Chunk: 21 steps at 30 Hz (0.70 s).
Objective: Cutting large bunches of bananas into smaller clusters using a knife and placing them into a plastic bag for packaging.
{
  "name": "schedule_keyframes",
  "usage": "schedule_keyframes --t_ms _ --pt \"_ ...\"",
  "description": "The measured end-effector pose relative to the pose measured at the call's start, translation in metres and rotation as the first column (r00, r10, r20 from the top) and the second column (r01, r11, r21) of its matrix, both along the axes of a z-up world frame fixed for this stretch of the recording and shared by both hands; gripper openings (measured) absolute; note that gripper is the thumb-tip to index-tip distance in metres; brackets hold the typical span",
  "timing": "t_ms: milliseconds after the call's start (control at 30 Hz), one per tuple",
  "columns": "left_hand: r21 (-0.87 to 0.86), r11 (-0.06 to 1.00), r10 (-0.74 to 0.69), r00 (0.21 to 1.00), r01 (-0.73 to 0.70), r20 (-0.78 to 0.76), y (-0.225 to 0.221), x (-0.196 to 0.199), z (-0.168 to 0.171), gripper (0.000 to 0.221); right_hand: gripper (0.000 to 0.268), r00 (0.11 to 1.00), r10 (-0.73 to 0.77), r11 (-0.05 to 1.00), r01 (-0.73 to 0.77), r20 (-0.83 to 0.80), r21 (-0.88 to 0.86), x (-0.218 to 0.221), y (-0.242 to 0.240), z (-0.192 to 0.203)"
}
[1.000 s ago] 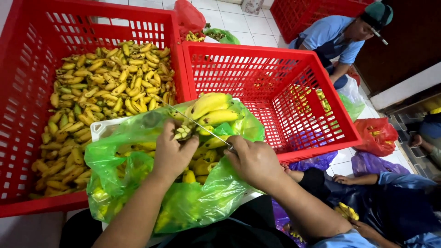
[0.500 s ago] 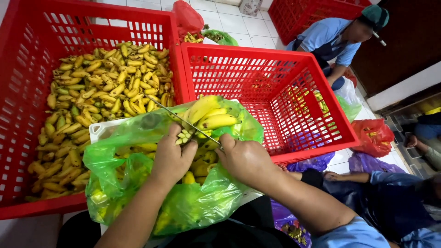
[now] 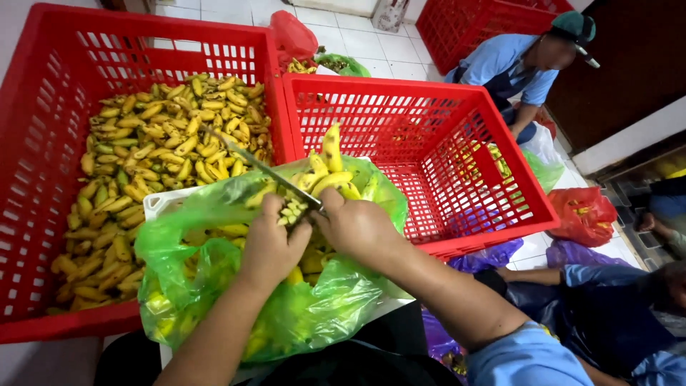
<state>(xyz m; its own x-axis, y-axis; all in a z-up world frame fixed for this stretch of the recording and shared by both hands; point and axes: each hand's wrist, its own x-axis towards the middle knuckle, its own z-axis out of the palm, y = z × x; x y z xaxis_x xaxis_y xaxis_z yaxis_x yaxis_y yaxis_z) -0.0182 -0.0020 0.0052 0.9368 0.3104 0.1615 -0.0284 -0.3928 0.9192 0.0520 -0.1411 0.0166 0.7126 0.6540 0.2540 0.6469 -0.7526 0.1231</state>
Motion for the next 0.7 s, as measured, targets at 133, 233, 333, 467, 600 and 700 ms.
schedule_keyframes --t_ms 133,233,333,467,600,700 --pt "-0.130 0.991 0.028 0.996 -0.039 -0.086 0.007 0.001 0.005 0.031 0.034 0.871 -0.054 0.978 0.144 -0.489 0.149 -0.009 -0.005 0.031" --pt "-0.246 0.965 0.066 0.993 -0.089 -0.099 0.017 -0.001 0.018 0.029 0.027 0.856 0.074 0.885 0.181 -0.512 0.429 -0.005 -0.024 0.033" --pt "-0.361 0.925 0.100 0.992 -0.121 -0.077 0.026 -0.002 0.022 0.025 0.018 0.881 0.168 0.786 0.151 -0.442 0.599 0.004 -0.038 0.035" --pt "-0.507 0.862 0.054 0.994 0.001 0.094 0.042 -0.013 0.023 0.024 0.017 0.861 0.178 0.779 0.172 -0.476 0.603 -0.002 -0.043 0.039" --pt "-0.415 0.904 0.169 0.979 -0.106 0.118 0.067 -0.035 0.013 0.035 0.017 0.844 0.178 0.830 0.148 -0.506 0.538 -0.006 -0.039 0.038" --pt "-0.221 0.953 0.227 0.971 -0.206 0.075 0.077 -0.063 0.034 0.034 0.019 0.831 0.196 0.846 0.125 -0.521 0.518 -0.005 -0.032 0.037"
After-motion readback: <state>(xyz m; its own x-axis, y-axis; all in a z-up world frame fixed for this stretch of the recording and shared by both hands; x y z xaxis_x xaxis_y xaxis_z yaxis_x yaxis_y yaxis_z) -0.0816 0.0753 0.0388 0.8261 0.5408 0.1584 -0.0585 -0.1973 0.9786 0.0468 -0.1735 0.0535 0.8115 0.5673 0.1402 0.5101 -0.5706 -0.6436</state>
